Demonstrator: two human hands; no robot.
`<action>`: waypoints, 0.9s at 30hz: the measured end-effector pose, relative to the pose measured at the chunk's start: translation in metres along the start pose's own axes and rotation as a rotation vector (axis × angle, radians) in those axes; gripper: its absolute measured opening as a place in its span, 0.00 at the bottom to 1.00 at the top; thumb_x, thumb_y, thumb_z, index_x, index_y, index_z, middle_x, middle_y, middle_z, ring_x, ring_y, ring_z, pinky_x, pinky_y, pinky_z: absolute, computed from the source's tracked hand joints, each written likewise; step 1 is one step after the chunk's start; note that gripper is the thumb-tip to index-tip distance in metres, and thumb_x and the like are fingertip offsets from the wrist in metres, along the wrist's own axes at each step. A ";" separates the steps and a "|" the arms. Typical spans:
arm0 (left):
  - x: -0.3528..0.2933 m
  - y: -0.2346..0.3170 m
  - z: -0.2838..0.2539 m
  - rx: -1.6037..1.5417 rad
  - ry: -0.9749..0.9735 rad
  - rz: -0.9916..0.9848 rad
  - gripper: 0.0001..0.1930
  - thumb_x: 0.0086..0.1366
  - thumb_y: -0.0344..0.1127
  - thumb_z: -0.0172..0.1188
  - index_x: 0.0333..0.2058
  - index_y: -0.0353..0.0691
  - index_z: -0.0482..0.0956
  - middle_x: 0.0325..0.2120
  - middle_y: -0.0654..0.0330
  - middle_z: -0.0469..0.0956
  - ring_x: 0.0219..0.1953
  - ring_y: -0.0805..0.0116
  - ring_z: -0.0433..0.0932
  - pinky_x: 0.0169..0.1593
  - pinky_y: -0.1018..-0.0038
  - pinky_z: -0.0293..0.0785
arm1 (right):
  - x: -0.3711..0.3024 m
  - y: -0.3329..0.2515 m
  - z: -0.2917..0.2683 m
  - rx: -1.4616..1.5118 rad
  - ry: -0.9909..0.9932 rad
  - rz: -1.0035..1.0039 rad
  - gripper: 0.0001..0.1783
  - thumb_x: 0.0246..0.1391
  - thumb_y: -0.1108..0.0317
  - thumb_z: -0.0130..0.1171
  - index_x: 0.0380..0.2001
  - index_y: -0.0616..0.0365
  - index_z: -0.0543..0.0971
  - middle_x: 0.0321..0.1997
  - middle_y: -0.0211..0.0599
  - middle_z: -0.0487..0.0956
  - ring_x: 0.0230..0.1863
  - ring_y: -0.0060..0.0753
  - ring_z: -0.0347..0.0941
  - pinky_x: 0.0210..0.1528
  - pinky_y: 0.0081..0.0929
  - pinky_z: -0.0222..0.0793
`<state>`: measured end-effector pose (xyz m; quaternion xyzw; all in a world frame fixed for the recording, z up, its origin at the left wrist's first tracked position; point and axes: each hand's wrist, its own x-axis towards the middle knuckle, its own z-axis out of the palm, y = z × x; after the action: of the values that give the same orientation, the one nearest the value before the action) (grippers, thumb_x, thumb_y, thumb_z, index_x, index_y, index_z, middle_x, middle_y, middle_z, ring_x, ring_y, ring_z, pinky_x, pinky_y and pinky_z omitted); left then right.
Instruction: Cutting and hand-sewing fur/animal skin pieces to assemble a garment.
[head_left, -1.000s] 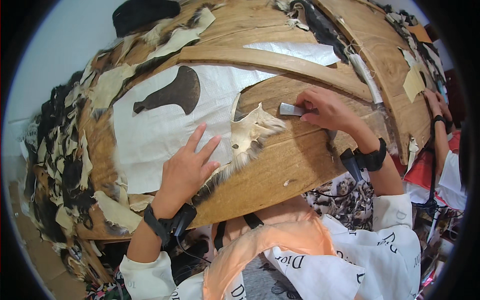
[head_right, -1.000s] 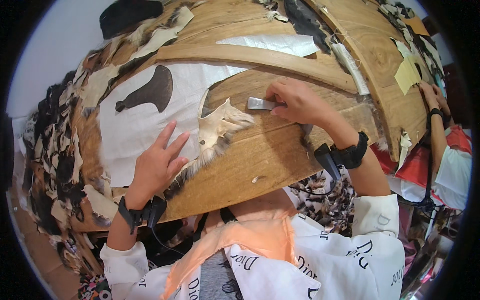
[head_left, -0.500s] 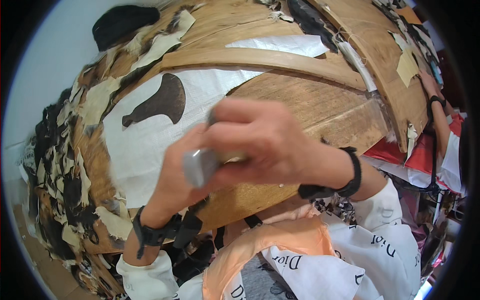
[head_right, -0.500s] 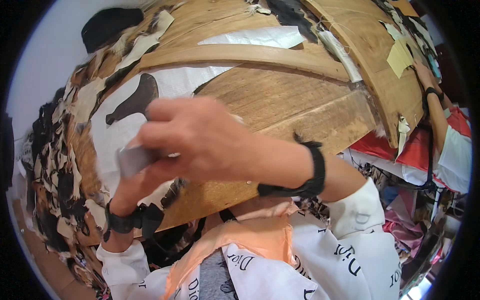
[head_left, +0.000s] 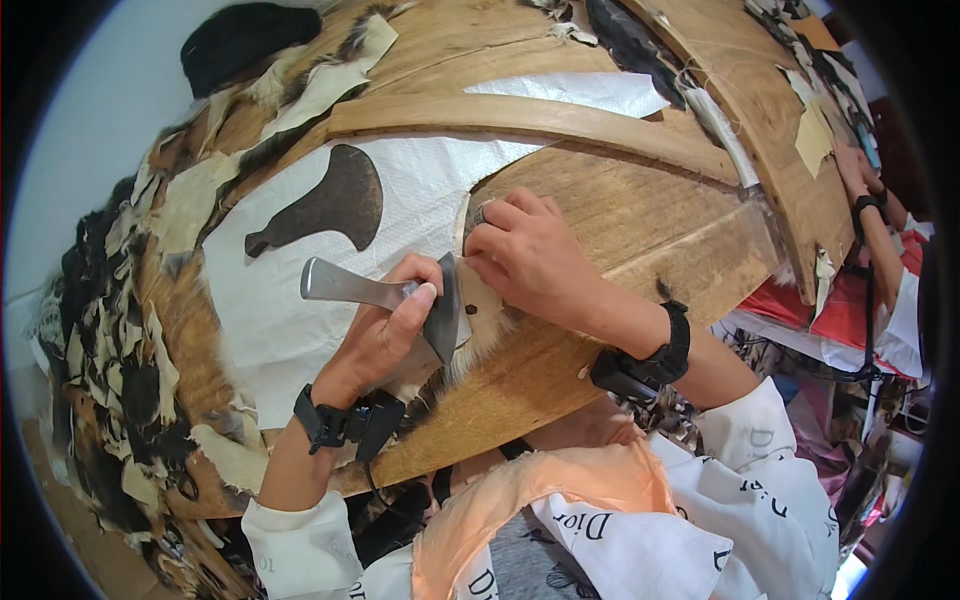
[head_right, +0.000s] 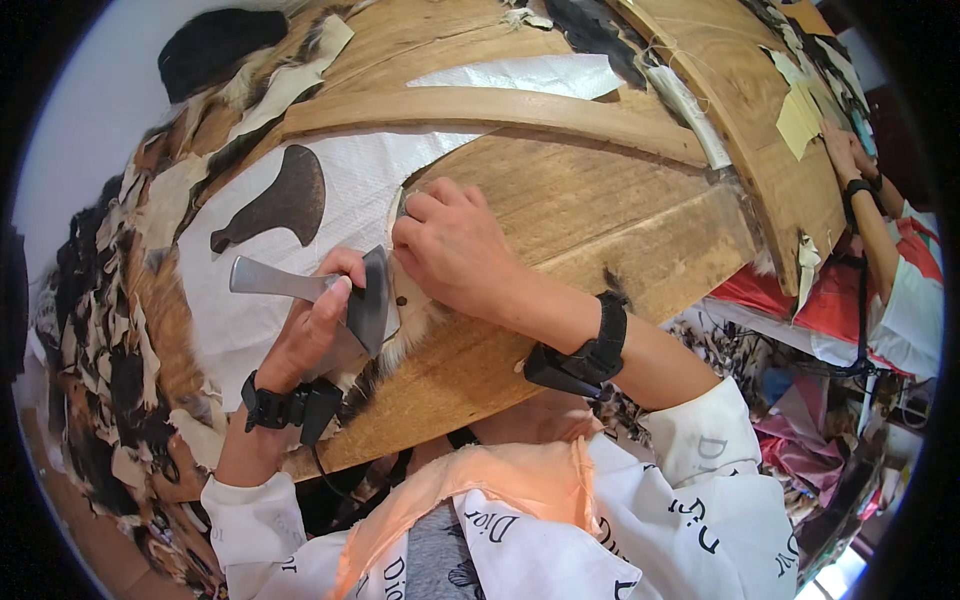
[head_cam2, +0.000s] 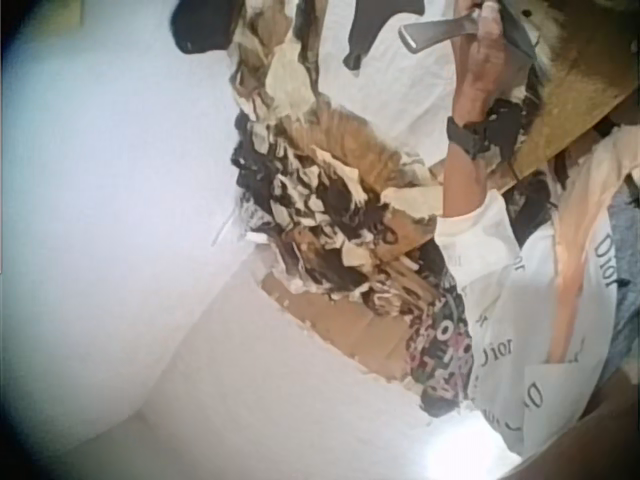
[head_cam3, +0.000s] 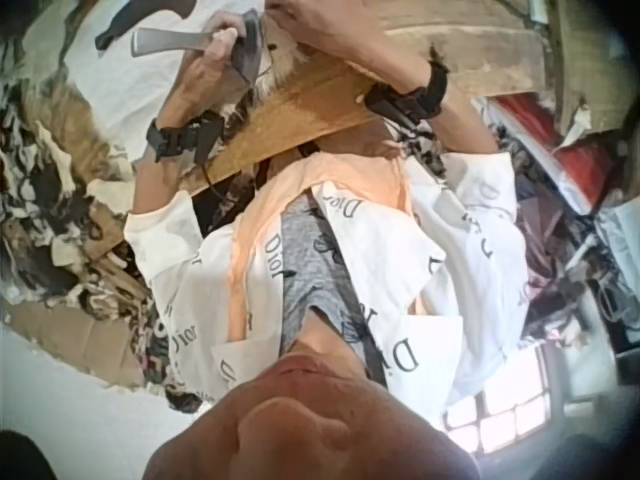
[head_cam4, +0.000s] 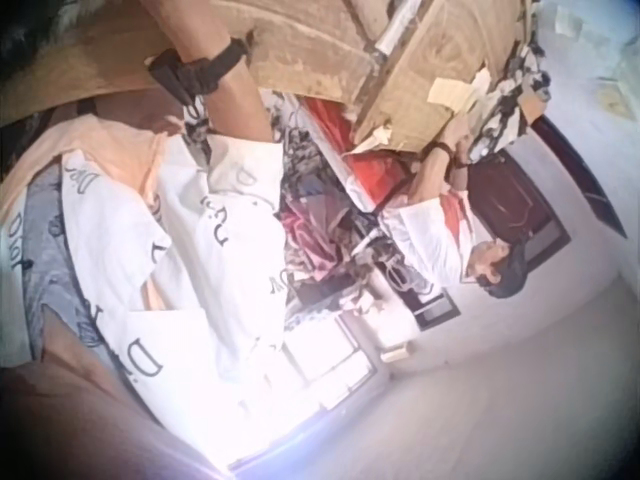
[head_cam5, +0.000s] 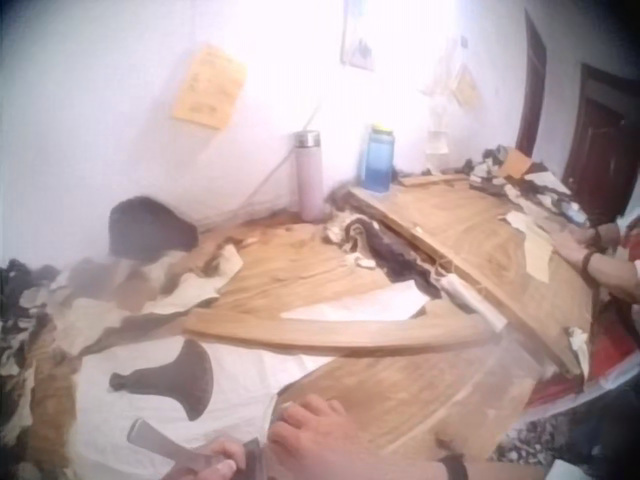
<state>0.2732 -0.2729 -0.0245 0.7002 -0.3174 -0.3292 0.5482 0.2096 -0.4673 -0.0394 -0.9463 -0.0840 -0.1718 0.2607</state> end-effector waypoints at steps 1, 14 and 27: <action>0.000 -0.001 0.000 -0.001 -0.004 -0.001 0.12 0.63 0.45 0.44 0.33 0.41 0.65 0.26 0.67 0.61 0.29 0.77 0.59 0.35 0.80 0.58 | 0.000 0.001 0.001 -0.001 0.000 0.004 0.05 0.42 0.66 0.60 0.23 0.53 0.77 0.27 0.31 0.71 0.38 0.38 0.66 0.41 0.35 0.60; 0.009 0.004 0.002 0.066 -0.045 -0.079 0.12 0.64 0.43 0.47 0.35 0.39 0.66 0.27 0.65 0.63 0.31 0.76 0.61 0.37 0.79 0.61 | -0.004 0.009 0.016 0.026 0.067 -0.089 0.04 0.39 0.71 0.56 0.22 0.55 0.72 0.29 0.32 0.69 0.37 0.37 0.63 0.41 0.35 0.53; 0.004 0.005 0.009 0.054 0.005 -0.059 0.13 0.65 0.45 0.45 0.31 0.41 0.66 0.23 0.69 0.59 0.27 0.80 0.58 0.32 0.81 0.58 | -0.006 0.006 0.008 0.100 0.144 -0.084 0.04 0.41 0.69 0.57 0.22 0.52 0.72 0.29 0.30 0.68 0.39 0.36 0.64 0.41 0.36 0.49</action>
<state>0.2677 -0.2823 -0.0220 0.7247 -0.3041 -0.3345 0.5200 0.2080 -0.4687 -0.0512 -0.9131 -0.1131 -0.2455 0.3054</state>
